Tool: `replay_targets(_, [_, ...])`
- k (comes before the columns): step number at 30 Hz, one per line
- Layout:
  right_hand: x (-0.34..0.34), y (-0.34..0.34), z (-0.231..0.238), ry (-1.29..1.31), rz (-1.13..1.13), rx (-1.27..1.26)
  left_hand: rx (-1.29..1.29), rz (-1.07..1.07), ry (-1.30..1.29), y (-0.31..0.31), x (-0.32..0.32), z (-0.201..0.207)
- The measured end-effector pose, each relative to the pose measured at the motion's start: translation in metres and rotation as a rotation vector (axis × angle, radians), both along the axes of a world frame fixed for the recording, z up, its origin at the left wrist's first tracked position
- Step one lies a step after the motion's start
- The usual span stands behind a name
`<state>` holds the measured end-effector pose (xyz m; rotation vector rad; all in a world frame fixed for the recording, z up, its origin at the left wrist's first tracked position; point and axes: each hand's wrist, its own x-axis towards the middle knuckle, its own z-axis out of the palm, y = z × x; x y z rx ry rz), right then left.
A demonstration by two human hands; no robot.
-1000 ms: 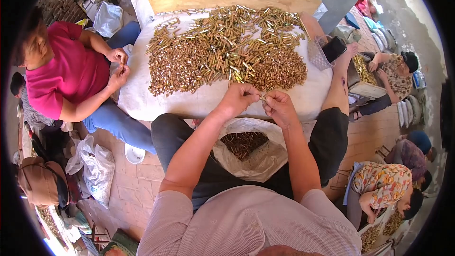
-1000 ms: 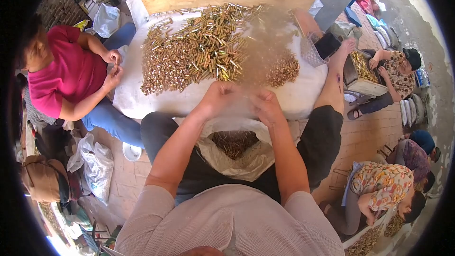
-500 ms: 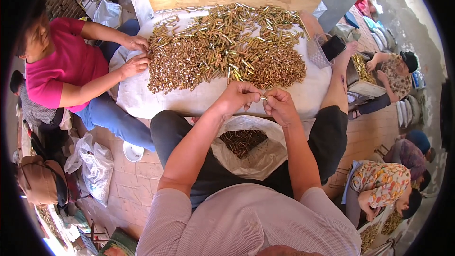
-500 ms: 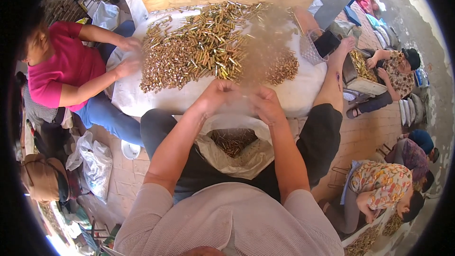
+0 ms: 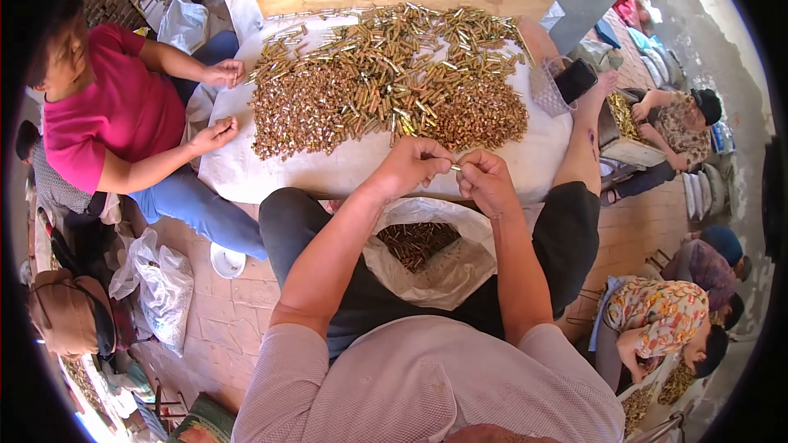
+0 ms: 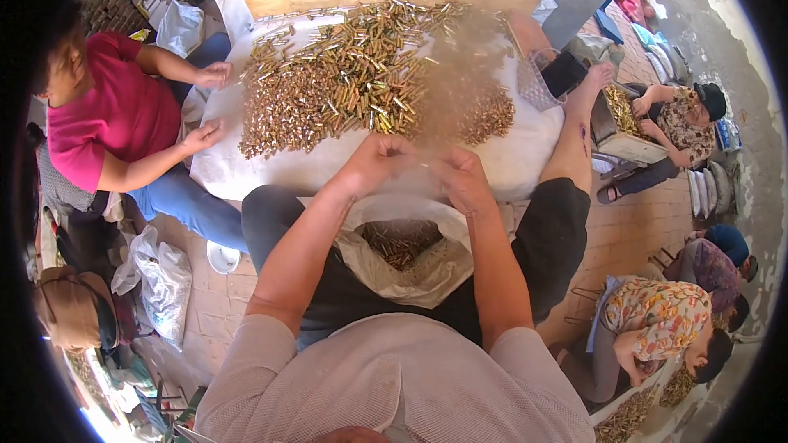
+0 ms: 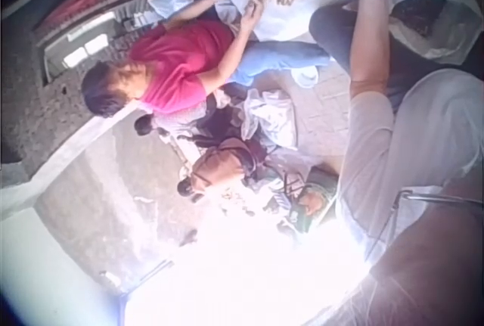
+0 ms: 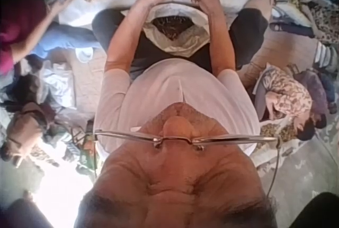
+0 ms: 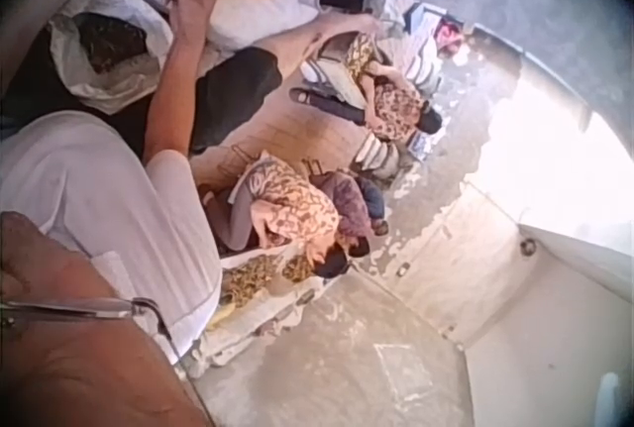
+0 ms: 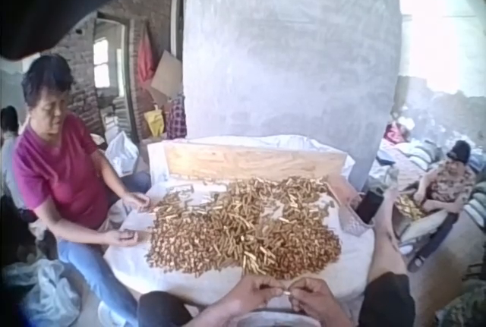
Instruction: The person assembles small brass casings and metal projectiles by hand.
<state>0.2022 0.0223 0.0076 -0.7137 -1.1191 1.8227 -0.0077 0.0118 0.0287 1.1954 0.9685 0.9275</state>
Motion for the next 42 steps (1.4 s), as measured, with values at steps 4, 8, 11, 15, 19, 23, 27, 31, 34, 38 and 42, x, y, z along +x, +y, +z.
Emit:
replay_targets(4, [0.005, 0.001, -0.006, 0.099, 0.015, -0.069, 0.022, 0.018, -0.041, -0.001, 0.000, 0.001])
replay_targets(8, [0.001, 0.001, -0.003, 0.089, -0.003, -0.052, 0.004, 0.042, -0.046, 0.001, -0.002, 0.000])
replay_targets(11, [0.000, 0.002, -0.007, 0.066, -0.020, 0.006, 0.027, 0.066, -0.032, 0.000, 0.000, 0.001])
replay_targets(15, [-0.005, 0.001, -0.009, 0.082, -0.031, 0.013, 0.035, 0.073, -0.033, 0.000, 0.000, -0.002])
replay_targets(19, [-0.010, -0.002, -0.006, 0.131, -0.061, -0.079, 0.013, 0.062, -0.100, 0.001, 0.002, -0.005])
replay_targets(23, [-0.014, -0.004, -0.003, 0.180, -0.065, -0.121, 0.001, 0.074, -0.166, 0.001, 0.006, -0.007])
replay_targets(27, [-0.015, -0.005, 0.004, 0.177, -0.085, -0.122, -0.001, 0.082, -0.157, 0.002, 0.004, -0.008])
replay_targets(31, [-0.016, -0.001, -0.005, 0.027, -0.118, 0.014, 0.047, 0.075, -0.042, 0.004, -0.001, -0.014])
replay_targets(34, [-0.015, -0.001, -0.009, -0.151, -0.114, 0.065, 0.083, 0.209, 0.036, 0.004, -0.011, -0.011])
replay_targets(38, [-0.009, -0.005, -0.013, -0.380, 0.049, 0.064, 0.178, 0.640, 0.650, 0.026, -0.047, -0.023])
replay_targets(42, [-0.024, -0.018, -0.010, -0.575, 0.446, 0.140, 0.217, 0.626, 0.879, 0.036, -0.054, -0.042])
